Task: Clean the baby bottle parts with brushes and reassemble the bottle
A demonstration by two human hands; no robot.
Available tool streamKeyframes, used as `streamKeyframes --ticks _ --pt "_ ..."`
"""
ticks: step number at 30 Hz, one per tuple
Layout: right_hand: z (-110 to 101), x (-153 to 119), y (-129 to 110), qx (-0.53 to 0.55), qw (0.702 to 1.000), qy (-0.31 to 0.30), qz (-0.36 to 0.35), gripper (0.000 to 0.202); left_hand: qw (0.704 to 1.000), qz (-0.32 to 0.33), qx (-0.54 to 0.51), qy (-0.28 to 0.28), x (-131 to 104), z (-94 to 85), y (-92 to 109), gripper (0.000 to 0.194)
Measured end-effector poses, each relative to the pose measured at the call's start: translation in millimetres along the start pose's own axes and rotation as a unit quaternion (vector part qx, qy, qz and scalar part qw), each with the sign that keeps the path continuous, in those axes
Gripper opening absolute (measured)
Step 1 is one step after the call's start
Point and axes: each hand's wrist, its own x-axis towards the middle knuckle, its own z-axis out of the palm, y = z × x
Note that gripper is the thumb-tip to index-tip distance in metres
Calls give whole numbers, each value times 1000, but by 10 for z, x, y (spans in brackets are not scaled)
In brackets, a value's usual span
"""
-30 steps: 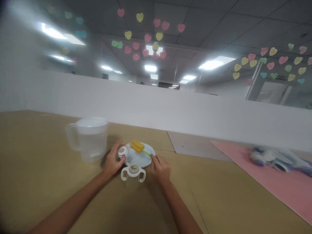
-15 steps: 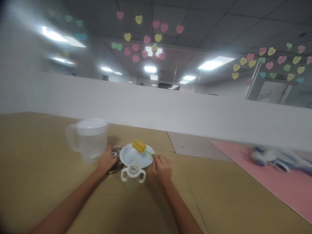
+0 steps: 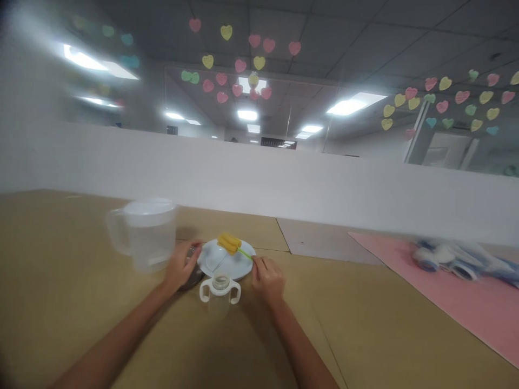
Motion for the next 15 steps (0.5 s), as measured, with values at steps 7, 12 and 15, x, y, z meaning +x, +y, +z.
streamKeyframes --ticks 7,12,15 --pt "-9 0 -16 2 1000 -3 12 22 947 278 -118 -111 -237 136 453 48" --pt "-13 5 -15 2 1000 0 18 22 956 273 -92 -56 -311 244 490 53" --pt "-17 19 -10 10 1000 7 25 21 964 241 -117 -12 -315 230 503 59"
